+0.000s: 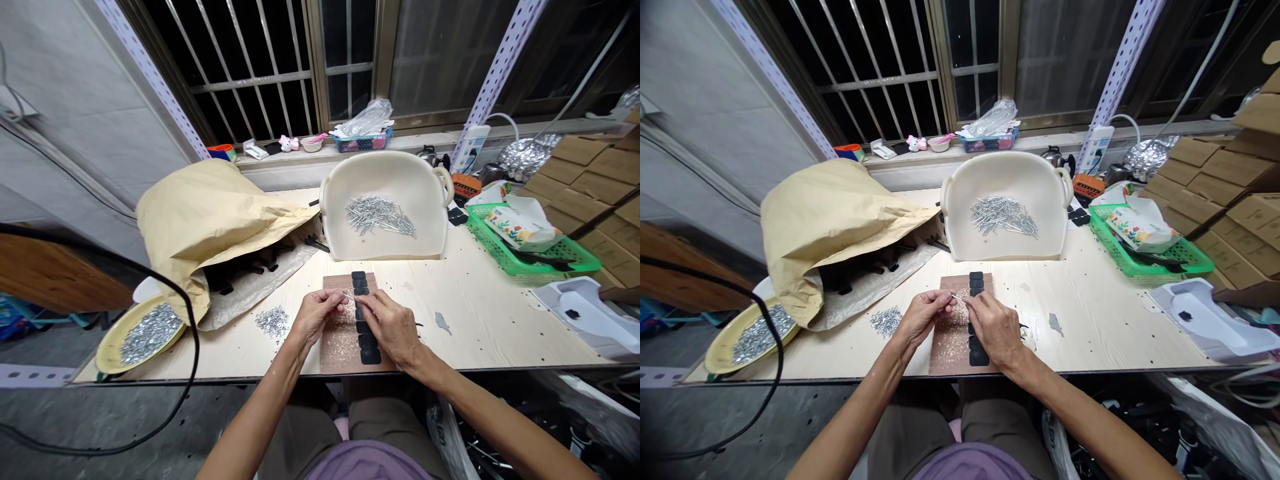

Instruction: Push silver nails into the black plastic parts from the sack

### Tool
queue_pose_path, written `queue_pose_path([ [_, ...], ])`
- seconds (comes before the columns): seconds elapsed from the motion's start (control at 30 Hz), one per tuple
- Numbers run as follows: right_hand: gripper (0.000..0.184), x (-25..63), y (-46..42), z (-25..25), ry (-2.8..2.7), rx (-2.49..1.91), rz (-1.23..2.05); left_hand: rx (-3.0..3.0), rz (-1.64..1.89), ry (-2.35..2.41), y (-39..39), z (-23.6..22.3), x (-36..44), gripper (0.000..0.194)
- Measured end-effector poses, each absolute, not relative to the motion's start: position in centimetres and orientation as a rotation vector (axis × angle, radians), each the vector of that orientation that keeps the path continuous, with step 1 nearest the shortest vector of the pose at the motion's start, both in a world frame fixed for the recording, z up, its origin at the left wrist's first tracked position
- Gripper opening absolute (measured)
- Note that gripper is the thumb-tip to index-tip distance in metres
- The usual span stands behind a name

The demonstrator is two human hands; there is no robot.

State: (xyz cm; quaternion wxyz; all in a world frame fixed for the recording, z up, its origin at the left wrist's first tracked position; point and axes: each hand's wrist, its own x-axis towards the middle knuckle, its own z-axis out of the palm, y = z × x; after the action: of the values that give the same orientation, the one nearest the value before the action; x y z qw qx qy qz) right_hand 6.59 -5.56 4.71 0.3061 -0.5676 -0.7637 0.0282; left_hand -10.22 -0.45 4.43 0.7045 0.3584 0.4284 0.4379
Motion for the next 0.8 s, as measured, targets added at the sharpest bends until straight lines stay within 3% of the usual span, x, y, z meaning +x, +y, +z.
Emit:
queue_pose_path([
  [0.23, 0.020, 6.37, -5.49, 4.58, -1.985, -1.530, 0.022, 1.027, 1.073, 1.009, -0.81, 4.15, -10.08, 0.023],
  [0.8, 0.025, 5.82, -4.98, 4.24, -1.943, -1.576, 0.000, 0.914, 1.123, 0.969, -0.91, 4.04, -9.63, 0.023],
])
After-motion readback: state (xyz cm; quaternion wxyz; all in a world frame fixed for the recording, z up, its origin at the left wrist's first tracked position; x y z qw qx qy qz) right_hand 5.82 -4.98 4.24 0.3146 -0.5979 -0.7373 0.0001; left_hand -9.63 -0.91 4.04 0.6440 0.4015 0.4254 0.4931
